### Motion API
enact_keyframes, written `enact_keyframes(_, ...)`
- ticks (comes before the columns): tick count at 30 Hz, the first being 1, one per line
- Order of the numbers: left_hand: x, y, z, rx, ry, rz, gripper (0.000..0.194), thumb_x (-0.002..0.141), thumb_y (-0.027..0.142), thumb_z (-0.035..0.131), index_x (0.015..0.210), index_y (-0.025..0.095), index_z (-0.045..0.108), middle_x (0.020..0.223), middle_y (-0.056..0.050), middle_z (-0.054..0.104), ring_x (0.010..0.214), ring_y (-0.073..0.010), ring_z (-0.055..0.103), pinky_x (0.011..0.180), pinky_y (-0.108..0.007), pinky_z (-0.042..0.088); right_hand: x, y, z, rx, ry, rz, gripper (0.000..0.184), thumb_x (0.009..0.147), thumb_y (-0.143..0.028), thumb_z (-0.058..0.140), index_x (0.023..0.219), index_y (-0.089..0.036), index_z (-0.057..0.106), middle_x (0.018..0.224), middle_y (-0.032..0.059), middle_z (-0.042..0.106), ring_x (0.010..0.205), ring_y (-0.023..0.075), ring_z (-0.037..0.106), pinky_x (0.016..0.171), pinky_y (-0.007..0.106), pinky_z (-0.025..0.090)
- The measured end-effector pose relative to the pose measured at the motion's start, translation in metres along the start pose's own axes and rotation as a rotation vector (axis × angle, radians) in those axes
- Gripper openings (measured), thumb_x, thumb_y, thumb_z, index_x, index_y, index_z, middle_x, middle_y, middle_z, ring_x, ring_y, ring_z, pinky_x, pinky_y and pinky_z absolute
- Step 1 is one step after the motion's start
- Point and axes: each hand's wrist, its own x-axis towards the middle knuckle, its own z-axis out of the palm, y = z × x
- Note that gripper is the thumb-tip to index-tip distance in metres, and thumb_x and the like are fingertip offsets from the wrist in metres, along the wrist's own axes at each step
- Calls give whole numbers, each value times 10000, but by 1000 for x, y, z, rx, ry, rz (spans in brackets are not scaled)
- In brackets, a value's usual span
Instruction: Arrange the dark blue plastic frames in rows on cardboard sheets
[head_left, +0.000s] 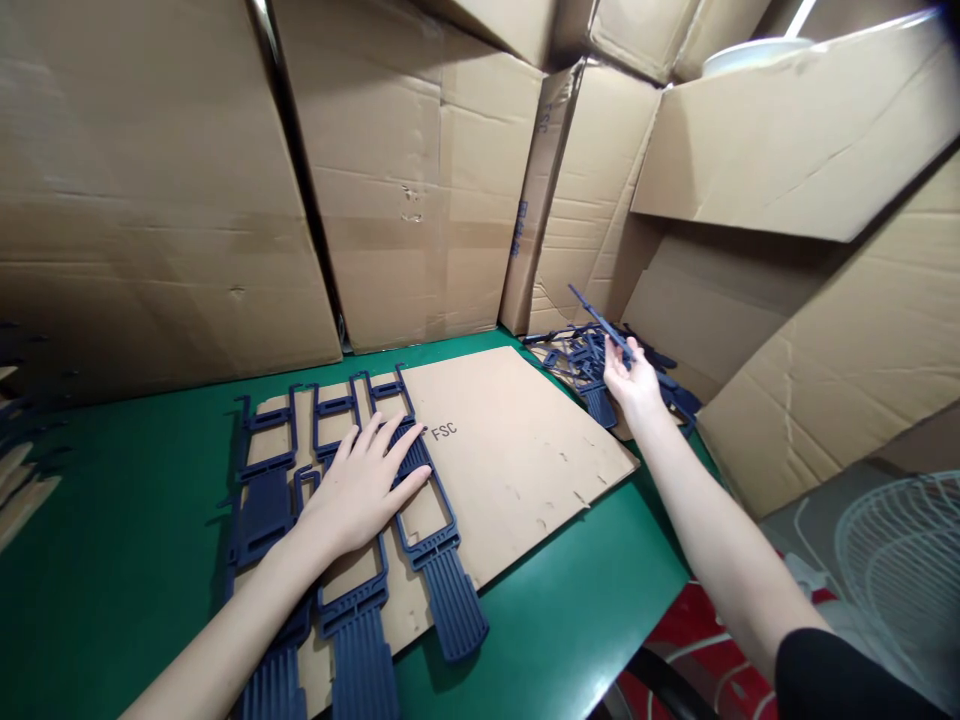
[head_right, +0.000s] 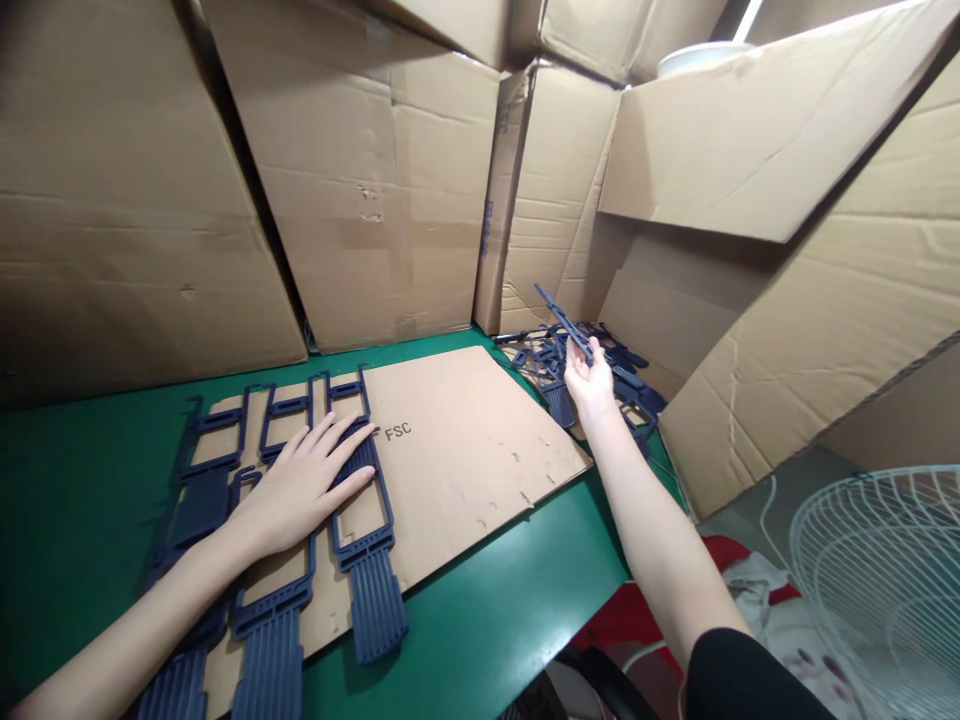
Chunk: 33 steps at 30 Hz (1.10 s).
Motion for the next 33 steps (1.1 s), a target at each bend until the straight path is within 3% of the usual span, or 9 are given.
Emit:
enact_keyframes(4,0,-1,0,-6,4,1,607,908,566,281,1409,230,356,1487,-78,300,1385,-296,191,1101,-502,192,-26,-14,28,-141,142,-50,426,868,-524,410,1022,-164,580,870,49,560,846,146,592,781,356,530)
enact_keyframes(7,-1,0,0,2,2,0,602,912,558,280,1408,225,359,1487,-82,298,1384,-296,193,1100,-504,191,-47,-41,43,-387,65,-272,412,916,-455,361,1077,-158,597,1020,89,556,945,165,574,830,331,500)
enact_keyframes(11,-1,1,-1,2,-7,-2,601,915,552,279,1410,218,355,1486,-91,298,1386,-300,182,1101,-508,185,-74,-75,59,-646,-464,-582,319,929,-357,394,985,-196,663,943,84,585,897,164,579,812,289,475)
enact_keyframes(13,-1,2,-2,-1,-14,-4,607,913,556,284,1412,219,351,1486,-92,299,1386,-302,181,1102,-508,181,-88,-82,68,-655,-743,-677,274,915,-349,446,943,-203,677,871,68,622,806,145,597,741,258,475)
enact_keyframes(15,-1,2,-2,-9,-18,-6,612,910,565,288,1415,224,345,1487,-87,298,1387,-303,178,1104,-507,179,-102,-85,76,-553,-891,-745,278,875,-413,521,933,-193,680,745,41,644,680,125,600,665,237,470)
enact_keyframes(20,-1,2,-2,-27,-13,-13,612,908,572,288,1412,230,350,1492,-76,289,1390,-295,168,1109,-502,171,-127,-91,85,-218,-920,-612,365,937,-414,393,953,-170,664,574,-6,627,546,97,594,584,213,475)
enact_keyframes(23,-1,3,-1,-29,-15,-9,613,909,573,284,1413,229,347,1496,-73,280,1392,-294,161,1110,-501,169,-126,-91,86,-387,-865,-511,269,935,-269,406,1057,-190,633,818,31,692,785,133,645,728,265,510)
enact_keyframes(28,0,3,-2,-19,-25,-5,611,912,564,285,1417,224,341,1499,-76,271,1390,-303,162,1107,-506,174,-116,-66,86,-605,-1117,-552,429,892,-112,343,1279,-194,510,1291,87,531,1275,203,406,1034,436,370)
enact_keyframes(33,-1,3,-3,-26,-15,-3,606,910,558,299,1410,220,355,1494,-77,282,1386,-308,174,1105,-511,177,-103,-63,79,-693,-1189,-529,298,845,-181,501,1116,-197,625,1092,79,633,1033,202,575,907,368,449)
